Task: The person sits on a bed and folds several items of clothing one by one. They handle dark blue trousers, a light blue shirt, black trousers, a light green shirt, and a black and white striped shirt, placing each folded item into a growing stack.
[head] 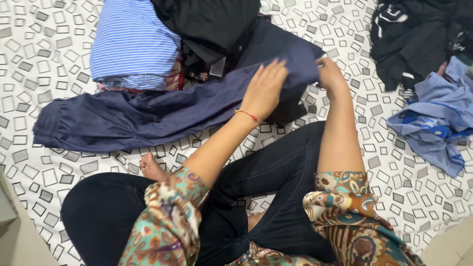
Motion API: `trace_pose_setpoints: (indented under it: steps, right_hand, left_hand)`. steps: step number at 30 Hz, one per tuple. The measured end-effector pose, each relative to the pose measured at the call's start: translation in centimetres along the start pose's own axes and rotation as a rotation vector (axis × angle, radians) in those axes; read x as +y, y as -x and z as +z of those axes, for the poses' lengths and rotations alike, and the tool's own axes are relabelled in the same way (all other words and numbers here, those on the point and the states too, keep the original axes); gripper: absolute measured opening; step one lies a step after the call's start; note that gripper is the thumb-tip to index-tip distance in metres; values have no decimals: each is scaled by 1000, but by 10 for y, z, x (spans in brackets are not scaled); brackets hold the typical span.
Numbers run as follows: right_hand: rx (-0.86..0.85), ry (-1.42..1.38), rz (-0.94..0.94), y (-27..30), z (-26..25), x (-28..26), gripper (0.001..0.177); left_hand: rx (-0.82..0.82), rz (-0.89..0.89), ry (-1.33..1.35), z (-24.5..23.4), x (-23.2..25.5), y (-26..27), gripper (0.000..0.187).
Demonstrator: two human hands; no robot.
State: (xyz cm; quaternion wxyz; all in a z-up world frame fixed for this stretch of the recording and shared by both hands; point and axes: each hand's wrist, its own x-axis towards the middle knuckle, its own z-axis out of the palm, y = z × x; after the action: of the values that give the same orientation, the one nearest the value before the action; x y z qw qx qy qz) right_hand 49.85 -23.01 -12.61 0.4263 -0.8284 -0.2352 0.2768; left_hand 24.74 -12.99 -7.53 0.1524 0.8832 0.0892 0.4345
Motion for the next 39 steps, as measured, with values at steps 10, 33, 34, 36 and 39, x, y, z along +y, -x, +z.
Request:
trace_pose_setpoints:
  steps: [10, 33, 34, 36, 39]
  right_hand:
    - [-257, 148, -81, 35, -33, -2, 53]
    - [-87, 425, -140, 63, -23, -34, 26]
    - [-68, 393, -117, 59, -26, -26, 27]
    - [-58, 344, -95, 53, -30, -15, 33]
    - [-25, 289, -87, 43, -28, -13, 41]
  left_hand:
    - [213, -633, 266, 24, -34, 2, 21]
    - [30, -382, 266, -4, -10, -13, 21]
    - [-11, -432, 262, -5, -13, -12, 21]
    - [93, -455, 284, -10, -25, -17, 19]
    - [304, -417, 229, -36, -52, -35, 26]
